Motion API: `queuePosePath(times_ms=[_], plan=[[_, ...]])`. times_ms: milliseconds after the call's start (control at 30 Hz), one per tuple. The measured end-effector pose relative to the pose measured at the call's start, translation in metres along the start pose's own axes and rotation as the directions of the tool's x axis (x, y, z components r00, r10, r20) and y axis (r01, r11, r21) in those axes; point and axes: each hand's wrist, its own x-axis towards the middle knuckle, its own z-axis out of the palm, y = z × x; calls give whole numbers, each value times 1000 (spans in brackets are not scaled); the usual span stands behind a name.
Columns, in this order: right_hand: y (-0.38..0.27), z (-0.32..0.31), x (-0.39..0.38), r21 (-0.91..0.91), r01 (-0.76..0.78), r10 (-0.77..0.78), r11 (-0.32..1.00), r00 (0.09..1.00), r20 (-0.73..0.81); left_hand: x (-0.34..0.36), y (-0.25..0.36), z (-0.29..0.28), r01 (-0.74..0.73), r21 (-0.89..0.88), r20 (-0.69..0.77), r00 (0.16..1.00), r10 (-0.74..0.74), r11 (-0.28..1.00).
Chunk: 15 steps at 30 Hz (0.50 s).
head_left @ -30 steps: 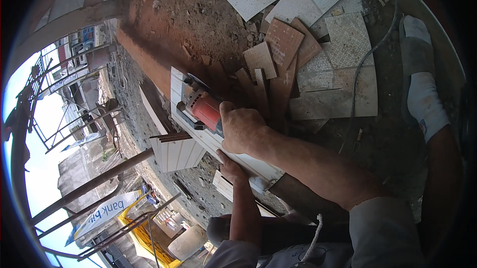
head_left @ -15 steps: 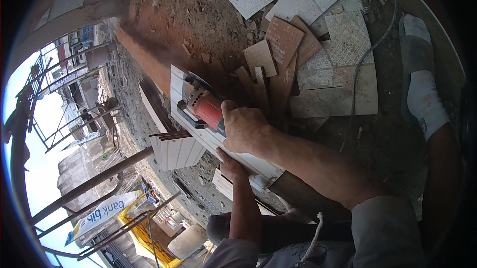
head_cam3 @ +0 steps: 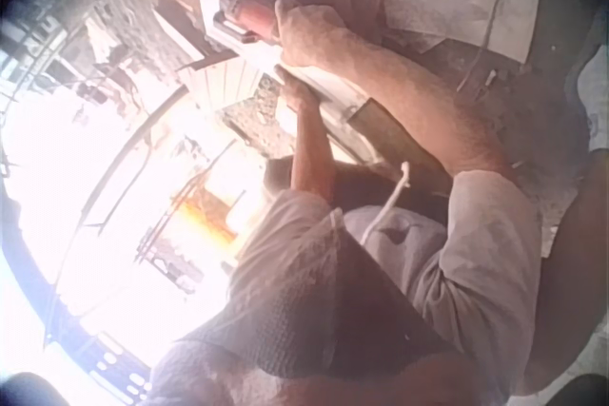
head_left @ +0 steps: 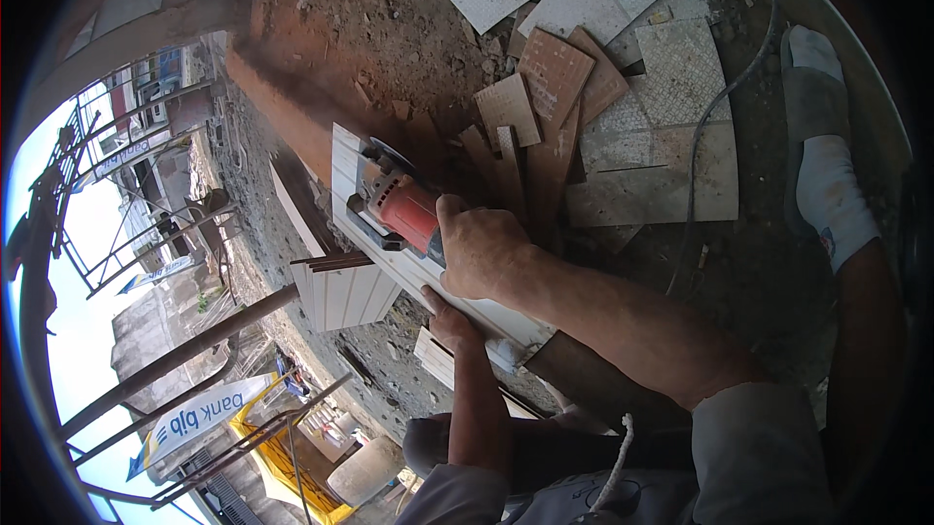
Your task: Cutting tiles with a hand-held angle grinder.
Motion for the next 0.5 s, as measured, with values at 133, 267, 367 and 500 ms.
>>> queuePosePath(times_ms=[133,267,367,500], plan=[[-3,-2,-3,11,-6,6,1000,1000,6,2,-1,-3,-56,23,-16,998,56,998],[-2,-2,-4,10,0,0,1000,1000,2,-2,1,0,-43,-34,-13,999,43,998],[-2,-3,-5,-11,-8,9,1000,1000,29,-4,2,0,-39,-65,6,999,39,997],[0,-1,-6,-7,-7,7,1000,1000,14,-9,7,0,-22,-52,55,998,25,998]])
